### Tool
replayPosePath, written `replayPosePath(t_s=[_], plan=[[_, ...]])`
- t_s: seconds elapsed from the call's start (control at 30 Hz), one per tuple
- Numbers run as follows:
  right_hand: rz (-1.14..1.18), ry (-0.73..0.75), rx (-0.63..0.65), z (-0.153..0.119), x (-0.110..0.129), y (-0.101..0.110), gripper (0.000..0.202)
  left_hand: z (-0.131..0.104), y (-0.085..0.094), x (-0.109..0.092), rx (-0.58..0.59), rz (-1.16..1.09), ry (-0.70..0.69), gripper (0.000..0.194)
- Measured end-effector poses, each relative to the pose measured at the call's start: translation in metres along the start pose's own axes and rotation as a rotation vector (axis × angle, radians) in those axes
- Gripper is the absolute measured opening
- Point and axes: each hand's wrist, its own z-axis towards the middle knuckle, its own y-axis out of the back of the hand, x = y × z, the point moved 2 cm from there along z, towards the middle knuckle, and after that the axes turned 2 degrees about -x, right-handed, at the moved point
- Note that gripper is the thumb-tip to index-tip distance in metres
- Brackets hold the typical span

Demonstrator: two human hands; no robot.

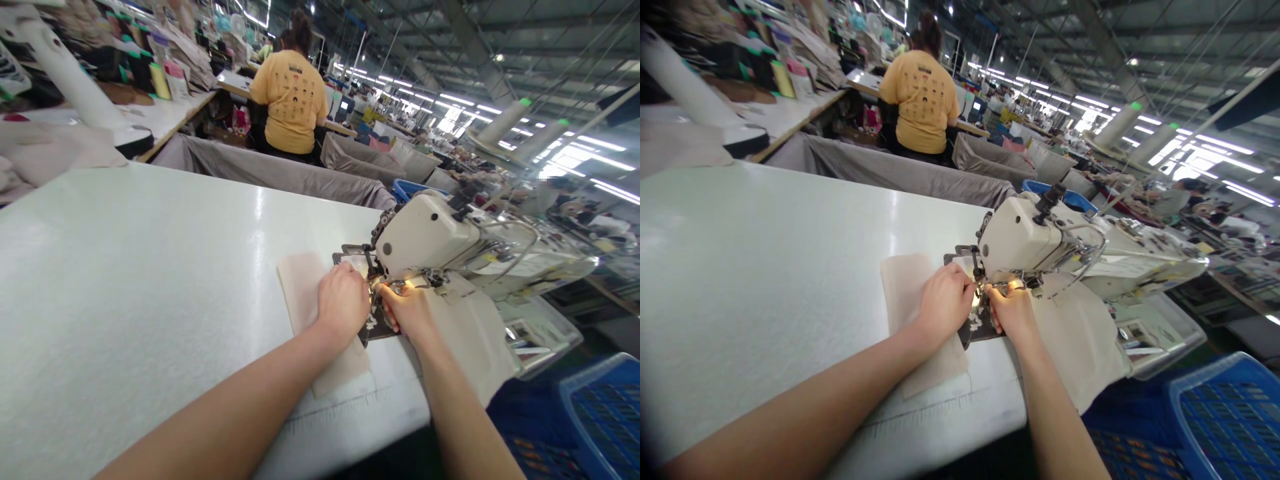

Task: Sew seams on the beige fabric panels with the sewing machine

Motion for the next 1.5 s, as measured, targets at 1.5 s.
replayPosePath(t_s=[1.5], plan=[[0.045, 0.032, -0.001, -0.005, 0.008, 0.0, 0.026, 0.003, 0.0, 0.003, 0.017, -0.03, 0.017, 0.023]])
